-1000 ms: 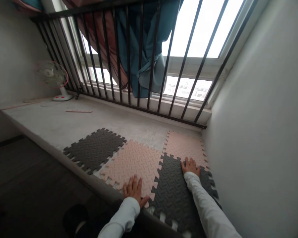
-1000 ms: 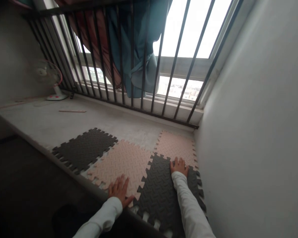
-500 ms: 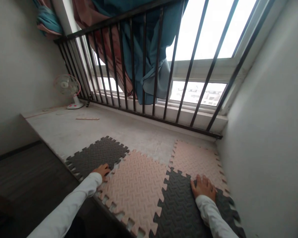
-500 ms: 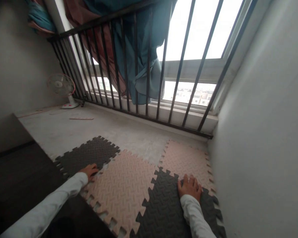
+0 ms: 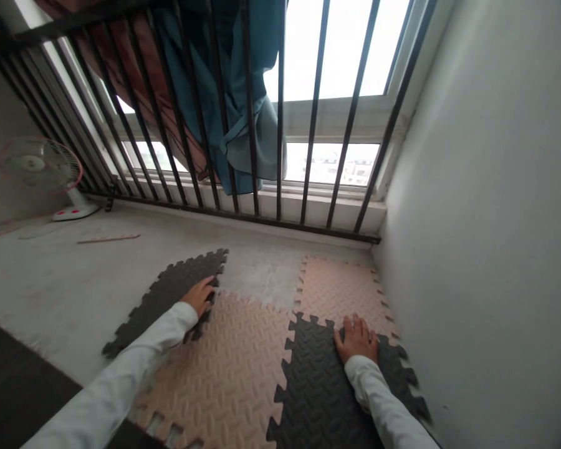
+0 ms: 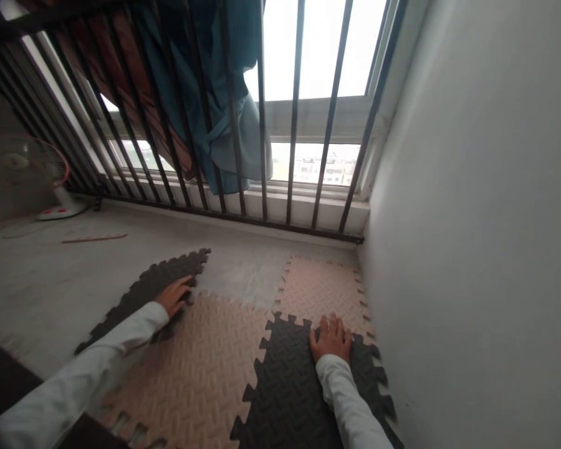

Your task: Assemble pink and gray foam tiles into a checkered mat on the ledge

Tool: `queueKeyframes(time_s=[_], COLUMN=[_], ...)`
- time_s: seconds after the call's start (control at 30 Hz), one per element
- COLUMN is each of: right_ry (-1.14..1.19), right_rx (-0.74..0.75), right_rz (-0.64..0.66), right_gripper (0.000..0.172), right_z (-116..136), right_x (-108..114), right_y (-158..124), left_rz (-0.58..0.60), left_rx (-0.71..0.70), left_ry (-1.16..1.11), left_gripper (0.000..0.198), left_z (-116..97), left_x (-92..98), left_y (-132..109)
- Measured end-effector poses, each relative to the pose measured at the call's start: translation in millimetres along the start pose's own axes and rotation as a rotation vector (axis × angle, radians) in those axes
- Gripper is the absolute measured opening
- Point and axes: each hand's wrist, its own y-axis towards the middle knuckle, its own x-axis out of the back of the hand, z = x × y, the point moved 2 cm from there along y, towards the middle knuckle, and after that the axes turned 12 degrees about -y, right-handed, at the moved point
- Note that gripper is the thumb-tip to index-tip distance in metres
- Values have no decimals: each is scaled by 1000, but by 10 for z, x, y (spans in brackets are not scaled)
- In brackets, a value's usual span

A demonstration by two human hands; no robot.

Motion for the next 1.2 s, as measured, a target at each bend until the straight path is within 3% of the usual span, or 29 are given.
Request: queueKeyframes(time_s=[0.1,0.2,0.33,0.5,0.93,1.2], right_ry=[15,27,32,18,20,29], right_rx=[10,15,10,9,6,3], right_rz=[7,23,35,39,83,68], right_gripper=[54,54,54,52,53,53], right_z=[-8,-18,-21,-18,-10,-11], right_x=[23,41,41,31,44,7], right_y=[-5,-8,-6,-8,-4,1], left_rz=[75,187,225,253,242,227], left_rx=[-54,-79,-104,-112,-151,-124], left_ry=[-62,-122,-148,-145,-105,-86], left_gripper=[39,43,44,45,43,44], left_z=[-698,-1336,-1822,-1973,-2215,-2232], left_x=[-169,-457,-799,-992,-974,-998], left_y=[540,913,1143,1187,1202,1255])
